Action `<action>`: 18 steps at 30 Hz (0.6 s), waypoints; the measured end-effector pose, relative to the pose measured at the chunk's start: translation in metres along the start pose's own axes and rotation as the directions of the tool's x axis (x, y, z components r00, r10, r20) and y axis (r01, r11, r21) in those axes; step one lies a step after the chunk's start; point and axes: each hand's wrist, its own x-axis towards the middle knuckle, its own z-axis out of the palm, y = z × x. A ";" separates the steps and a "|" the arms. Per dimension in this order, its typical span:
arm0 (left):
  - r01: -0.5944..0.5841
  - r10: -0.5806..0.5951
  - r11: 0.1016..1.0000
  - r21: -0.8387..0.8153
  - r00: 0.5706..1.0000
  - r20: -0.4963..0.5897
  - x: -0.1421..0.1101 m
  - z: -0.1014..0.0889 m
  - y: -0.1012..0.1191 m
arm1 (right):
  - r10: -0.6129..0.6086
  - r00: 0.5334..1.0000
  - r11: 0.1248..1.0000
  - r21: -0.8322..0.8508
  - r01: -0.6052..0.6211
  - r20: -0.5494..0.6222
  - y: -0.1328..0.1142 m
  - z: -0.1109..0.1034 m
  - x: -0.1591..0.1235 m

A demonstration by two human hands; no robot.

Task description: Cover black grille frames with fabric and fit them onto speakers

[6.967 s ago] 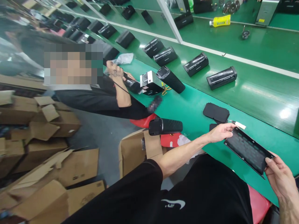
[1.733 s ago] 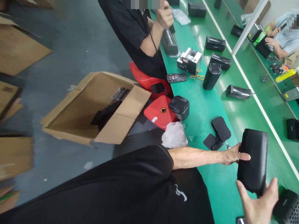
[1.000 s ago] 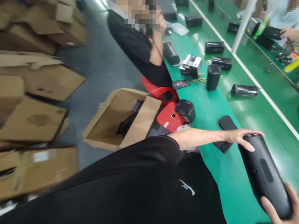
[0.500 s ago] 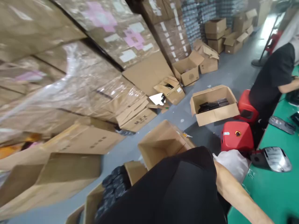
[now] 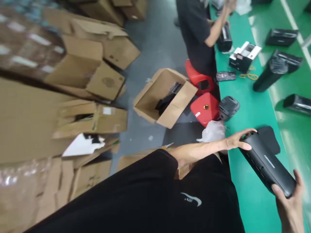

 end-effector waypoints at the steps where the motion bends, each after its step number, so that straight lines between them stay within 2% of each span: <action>1: 0.041 -0.042 0.999 0.019 0.999 0.031 0.003 0.000 -0.003 | 0.033 0.999 0.999 0.007 -0.032 -0.041 0.007 -0.008 -0.010; 3: 0.083 -0.086 0.996 0.040 0.993 0.080 0.005 0.000 -0.007 | 0.080 0.992 0.994 0.083 -0.072 -0.093 0.020 -0.014 -0.021; 5: 0.064 -0.070 0.996 0.058 0.992 0.106 0.003 0.005 -0.013 | 0.116 0.984 0.976 0.201 -0.088 -0.133 0.033 -0.013 -0.025; 9: 0.049 -0.052 0.993 0.109 0.998 0.030 0.000 0.022 -0.033 | 0.221 0.963 0.907 0.395 -0.145 -0.155 0.055 -0.010 -0.029; 12: 0.204 -0.207 0.953 0.224 0.978 -0.012 0.006 0.031 -0.049 | 0.359 0.931 0.837 0.465 -0.289 -0.068 0.072 -0.018 -0.034; 15: 0.351 -0.378 0.854 0.384 0.926 -0.005 0.016 0.036 -0.061 | 0.505 0.854 0.705 0.511 -0.493 0.127 0.096 -0.030 -0.042; 16: 0.371 -0.404 0.827 0.422 0.915 -0.012 0.020 0.039 -0.064 | 0.518 0.836 0.674 0.516 -0.529 0.180 0.105 -0.033 -0.046; 18: 0.385 -0.417 0.790 0.477 0.908 -0.040 0.029 0.047 -0.071 | 0.507 0.839 0.680 0.506 -0.531 0.199 0.125 -0.037 -0.055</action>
